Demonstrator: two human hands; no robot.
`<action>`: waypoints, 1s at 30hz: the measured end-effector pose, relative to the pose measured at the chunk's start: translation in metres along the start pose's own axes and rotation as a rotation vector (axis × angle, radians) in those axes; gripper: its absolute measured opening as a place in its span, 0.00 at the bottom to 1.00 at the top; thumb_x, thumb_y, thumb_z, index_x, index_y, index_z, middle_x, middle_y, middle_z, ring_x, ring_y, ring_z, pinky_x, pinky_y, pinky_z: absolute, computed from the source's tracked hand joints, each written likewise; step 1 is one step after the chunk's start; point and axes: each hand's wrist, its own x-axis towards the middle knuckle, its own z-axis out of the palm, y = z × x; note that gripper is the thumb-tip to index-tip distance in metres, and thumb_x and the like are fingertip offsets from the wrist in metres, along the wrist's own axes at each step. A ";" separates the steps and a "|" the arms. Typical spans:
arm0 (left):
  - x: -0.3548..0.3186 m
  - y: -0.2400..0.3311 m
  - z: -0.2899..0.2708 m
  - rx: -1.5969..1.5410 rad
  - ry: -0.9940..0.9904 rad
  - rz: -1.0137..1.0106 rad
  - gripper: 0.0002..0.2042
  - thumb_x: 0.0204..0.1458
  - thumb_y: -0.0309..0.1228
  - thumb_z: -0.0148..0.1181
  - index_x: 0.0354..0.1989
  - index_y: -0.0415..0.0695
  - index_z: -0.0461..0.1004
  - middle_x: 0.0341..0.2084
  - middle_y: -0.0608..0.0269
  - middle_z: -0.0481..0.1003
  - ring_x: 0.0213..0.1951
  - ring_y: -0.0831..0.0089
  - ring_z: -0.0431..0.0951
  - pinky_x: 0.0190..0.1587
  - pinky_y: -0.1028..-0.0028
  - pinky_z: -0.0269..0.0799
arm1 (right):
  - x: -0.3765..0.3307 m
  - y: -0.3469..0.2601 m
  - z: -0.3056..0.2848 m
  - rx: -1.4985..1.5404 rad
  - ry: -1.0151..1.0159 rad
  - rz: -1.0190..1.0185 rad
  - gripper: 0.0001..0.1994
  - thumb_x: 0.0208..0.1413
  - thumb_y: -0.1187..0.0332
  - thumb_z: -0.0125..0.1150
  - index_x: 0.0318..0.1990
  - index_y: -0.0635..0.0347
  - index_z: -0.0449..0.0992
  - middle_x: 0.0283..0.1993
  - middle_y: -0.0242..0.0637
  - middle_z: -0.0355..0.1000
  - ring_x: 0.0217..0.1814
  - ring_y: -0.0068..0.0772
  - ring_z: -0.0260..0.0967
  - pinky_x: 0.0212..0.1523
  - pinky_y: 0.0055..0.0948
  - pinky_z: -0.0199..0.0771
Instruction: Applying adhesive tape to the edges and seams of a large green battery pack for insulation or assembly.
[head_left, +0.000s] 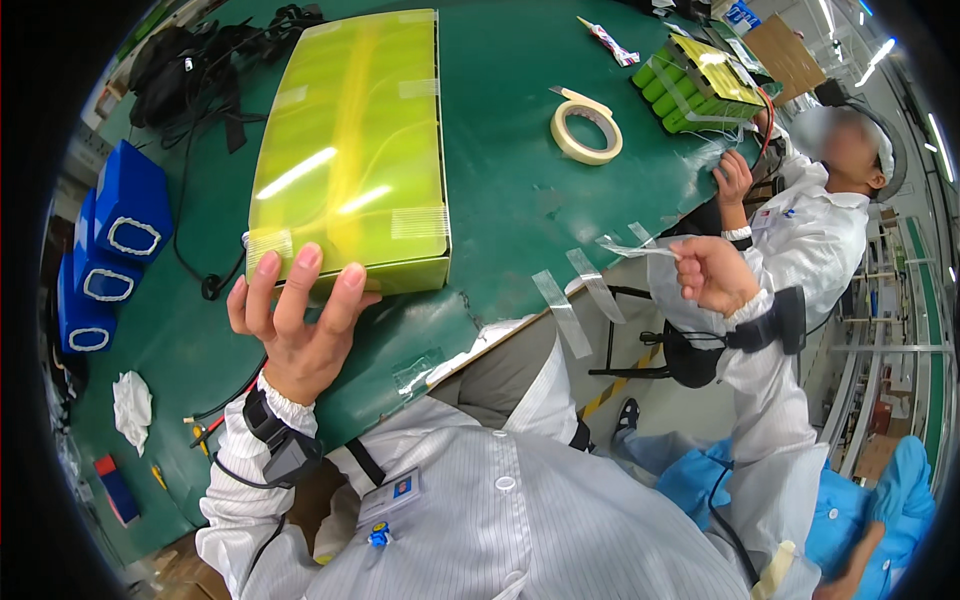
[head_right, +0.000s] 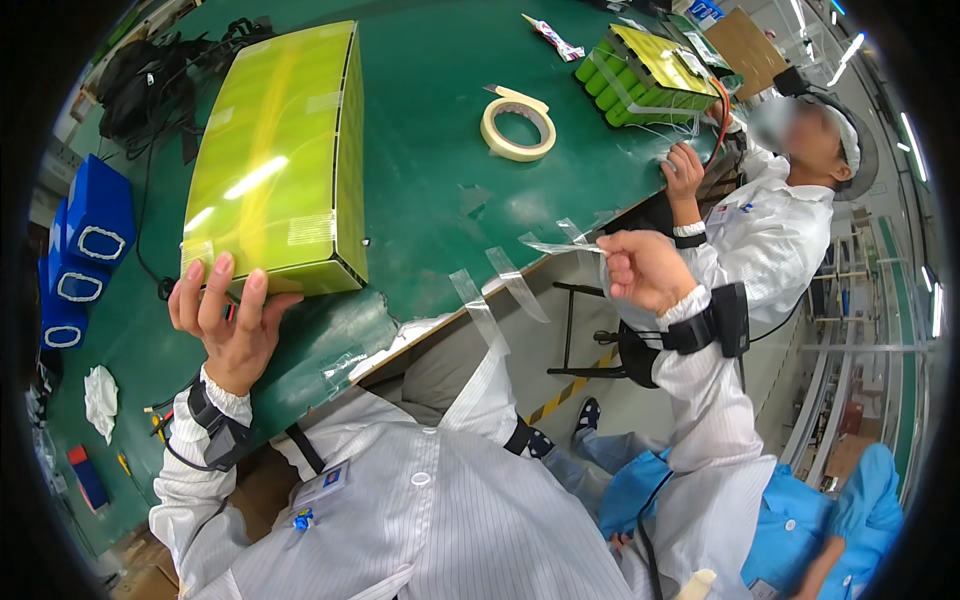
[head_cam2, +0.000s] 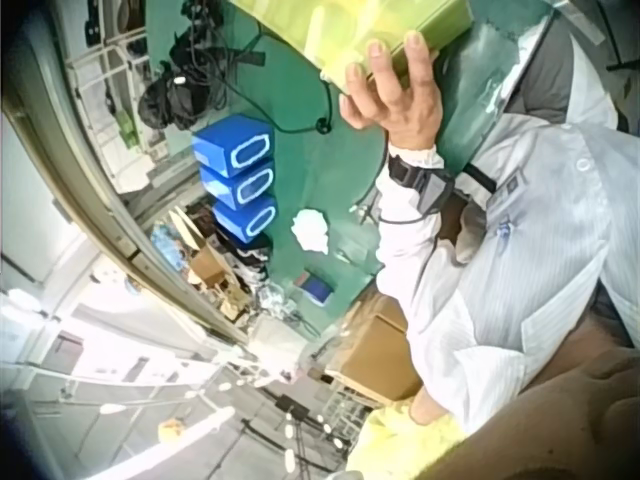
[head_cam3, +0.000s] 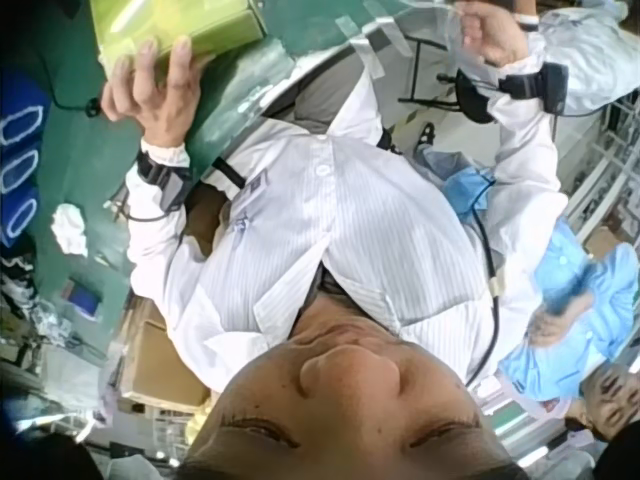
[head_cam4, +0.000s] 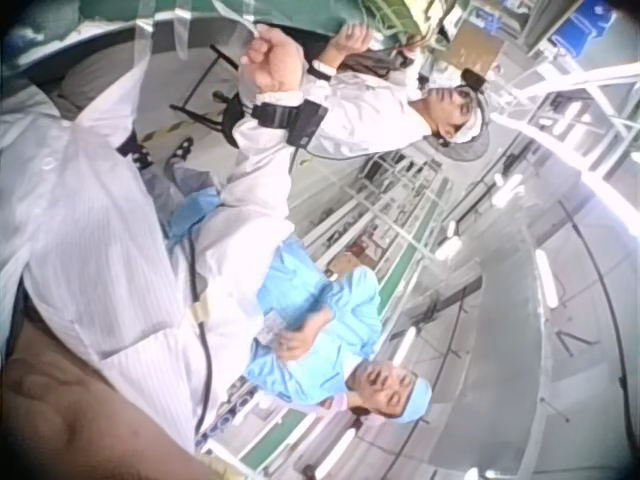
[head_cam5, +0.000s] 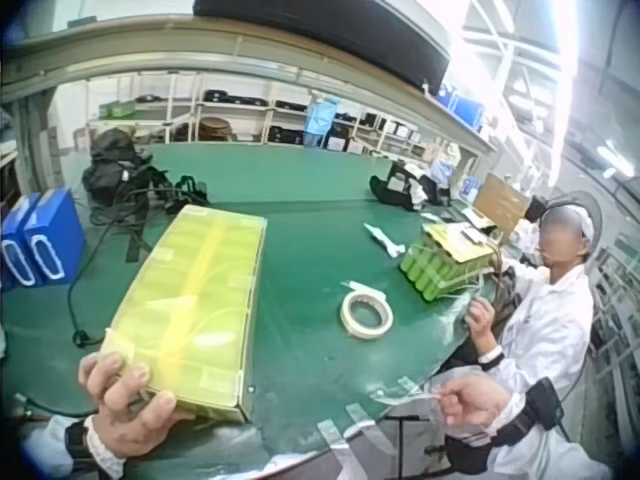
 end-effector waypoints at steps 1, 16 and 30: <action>0.000 0.000 0.000 -0.002 0.003 0.001 0.27 0.51 0.46 0.71 0.60 0.70 0.71 0.63 0.68 0.65 0.66 0.59 0.60 0.66 0.55 0.50 | 0.000 -0.006 0.002 -0.026 0.015 0.020 0.10 0.62 0.68 0.57 0.27 0.50 0.67 0.19 0.19 0.57 0.18 0.17 0.53 0.23 0.25 0.61; -0.002 -0.001 0.001 -0.006 0.005 -0.004 0.27 0.50 0.46 0.72 0.60 0.70 0.72 0.64 0.69 0.65 0.66 0.60 0.59 0.66 0.55 0.49 | 0.003 -0.062 0.018 -0.338 0.064 0.024 0.09 0.60 0.68 0.59 0.27 0.53 0.69 0.19 0.21 0.59 0.15 0.16 0.52 0.18 0.27 0.69; 0.002 -0.001 -0.003 0.040 -0.015 0.047 0.32 0.48 0.46 0.74 0.62 0.64 0.68 0.63 0.64 0.64 0.65 0.55 0.60 0.63 0.52 0.56 | 0.016 -0.091 0.025 -0.564 0.004 -0.044 0.13 0.58 0.72 0.59 0.21 0.56 0.66 0.16 0.22 0.57 0.12 0.14 0.53 0.11 0.27 0.73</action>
